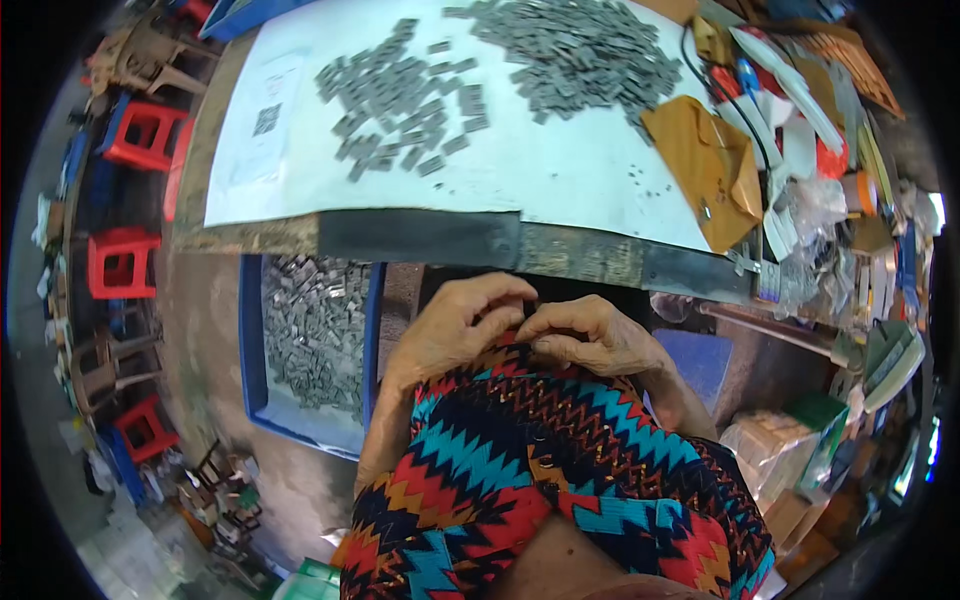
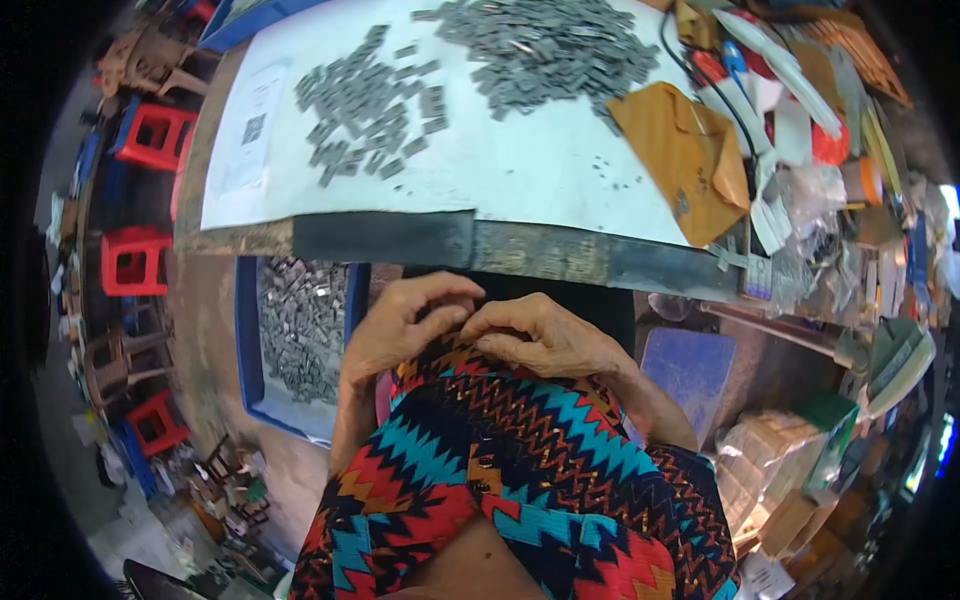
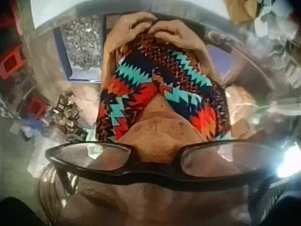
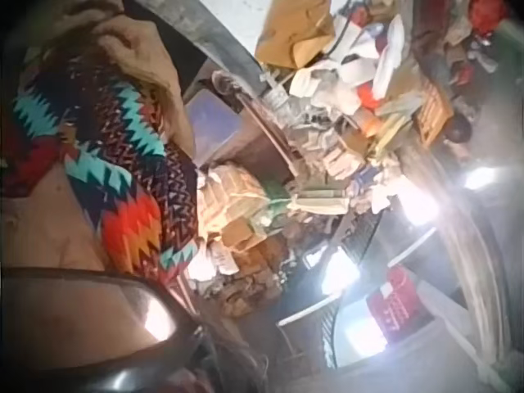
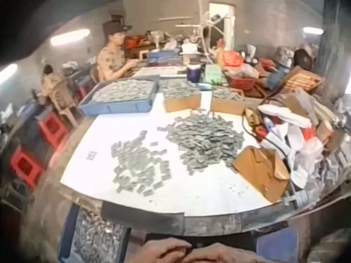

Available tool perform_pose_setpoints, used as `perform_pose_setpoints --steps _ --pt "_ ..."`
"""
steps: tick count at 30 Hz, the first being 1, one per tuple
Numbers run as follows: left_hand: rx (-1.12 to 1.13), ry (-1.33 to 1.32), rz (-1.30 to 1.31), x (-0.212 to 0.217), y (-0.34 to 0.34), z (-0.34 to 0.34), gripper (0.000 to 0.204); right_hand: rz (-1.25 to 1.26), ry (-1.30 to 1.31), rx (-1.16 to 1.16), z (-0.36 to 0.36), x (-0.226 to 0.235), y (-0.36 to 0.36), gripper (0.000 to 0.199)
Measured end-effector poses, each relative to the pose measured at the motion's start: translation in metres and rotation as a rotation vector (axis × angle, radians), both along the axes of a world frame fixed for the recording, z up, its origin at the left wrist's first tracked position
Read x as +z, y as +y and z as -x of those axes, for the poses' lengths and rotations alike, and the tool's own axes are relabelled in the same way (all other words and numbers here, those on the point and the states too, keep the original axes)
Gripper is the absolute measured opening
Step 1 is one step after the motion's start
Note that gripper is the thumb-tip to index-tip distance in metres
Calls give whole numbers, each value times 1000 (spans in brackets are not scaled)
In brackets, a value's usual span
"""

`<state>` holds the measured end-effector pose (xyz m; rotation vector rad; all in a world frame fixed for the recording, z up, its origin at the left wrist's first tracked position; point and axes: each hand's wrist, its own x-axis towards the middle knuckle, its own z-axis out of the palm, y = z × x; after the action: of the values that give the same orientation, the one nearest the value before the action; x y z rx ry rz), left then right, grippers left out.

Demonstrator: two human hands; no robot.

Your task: Inspecting and sorting small rectangular metal components on a workbench.

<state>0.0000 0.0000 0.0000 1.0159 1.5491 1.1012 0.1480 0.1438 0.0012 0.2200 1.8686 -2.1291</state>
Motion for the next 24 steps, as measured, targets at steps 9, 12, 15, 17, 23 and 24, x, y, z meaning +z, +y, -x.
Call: perform_pose_setpoints --steps 9,12,15,17,23,24 --pt "318 447 -190 -13 120 46 16 -30 110 -185 -31 -3 38 18" --pt "376 611 -355 -25 146 57 14 -22 154 -214 -35 -8 42 18" --pt "351 758 -355 -24 170 62 14 -21 131 -218 -35 -6 46 17" --pt "336 819 -364 -34 183 68 16 -52 129 -225 -32 -6 45 17" --pt "307 1059 -180 -43 194 62 23 -83 143 -208 -24 -8 38 16" --pt "298 1050 -186 -44 195 62 23 -86 135 -218 -24 -7 37 16"
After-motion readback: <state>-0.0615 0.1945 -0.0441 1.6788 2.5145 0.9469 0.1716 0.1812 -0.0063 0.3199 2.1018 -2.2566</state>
